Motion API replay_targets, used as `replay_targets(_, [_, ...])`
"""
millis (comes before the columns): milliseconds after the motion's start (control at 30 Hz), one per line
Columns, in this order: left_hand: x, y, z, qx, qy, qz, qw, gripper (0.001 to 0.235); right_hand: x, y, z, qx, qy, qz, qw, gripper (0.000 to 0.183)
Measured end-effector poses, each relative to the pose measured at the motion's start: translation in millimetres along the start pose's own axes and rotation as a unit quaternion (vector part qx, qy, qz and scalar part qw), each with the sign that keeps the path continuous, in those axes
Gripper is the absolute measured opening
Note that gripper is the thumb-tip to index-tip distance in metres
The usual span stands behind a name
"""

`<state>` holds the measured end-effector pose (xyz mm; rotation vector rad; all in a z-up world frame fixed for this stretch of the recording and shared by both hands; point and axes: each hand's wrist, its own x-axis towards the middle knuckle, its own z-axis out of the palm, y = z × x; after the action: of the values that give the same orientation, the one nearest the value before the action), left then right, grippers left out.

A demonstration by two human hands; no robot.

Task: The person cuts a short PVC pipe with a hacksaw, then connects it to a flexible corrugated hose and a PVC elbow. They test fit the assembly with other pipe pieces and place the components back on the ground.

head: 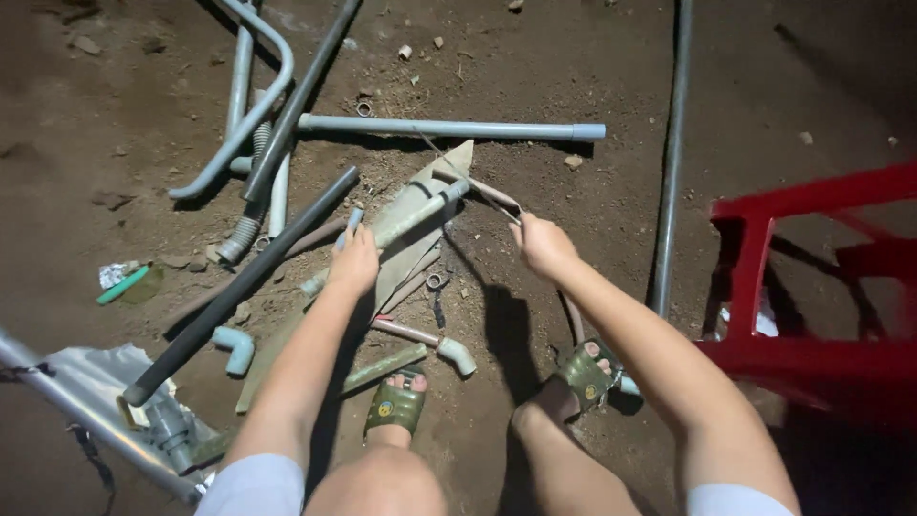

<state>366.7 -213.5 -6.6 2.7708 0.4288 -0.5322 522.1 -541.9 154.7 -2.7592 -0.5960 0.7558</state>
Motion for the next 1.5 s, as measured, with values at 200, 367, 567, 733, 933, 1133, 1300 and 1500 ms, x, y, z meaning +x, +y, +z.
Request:
replay_targets(200, [-8, -20, 42, -0.043, -0.025, -0.004, 0.999, 0.048, 50, 5, 84, 0.064, -0.009, -0.013, 0.998, 0.042])
replay_targets(367, [-51, -33, 34, -0.032, -0.039, -0.030, 0.998, 0.053, 45, -9, 124, 0.124, -0.015, 0.022, 0.992, 0.043])
replay_targets(567, [-41, -50, 40, -0.029, -0.032, -0.020, 0.999, 0.056, 46, -26, 146, 0.156, -0.037, 0.054, 0.986, 0.043])
replay_targets(733, [-2, -5, 20, 0.018, 0.010, 0.008, 1.000, 0.062, 49, -26, 145, 0.143, -0.037, 0.062, 0.987, 0.041])
replay_targets(933, [39, 24, 35, -0.027, 0.063, 0.056, 0.996, 0.063, 52, -26, 149, 0.128, -0.026, 0.069, 0.989, 0.039])
replay_targets(1133, [50, -2, 34, -0.020, 0.126, 0.093, 0.987, 0.080, 51, -32, 143, 0.186, 0.022, 0.050, 0.981, 0.037])
replay_targets(1300, [42, 13, 25, -0.053, 0.093, 0.023, 0.994, 0.081, 65, -51, 144, 0.202, 0.026, 0.023, 0.979, 0.037])
replay_targets(1500, [28, 25, 17, -0.054, 0.088, -0.008, 0.995, 0.079, 77, -43, 159, 0.172, 0.001, 0.023, 0.985, 0.037])
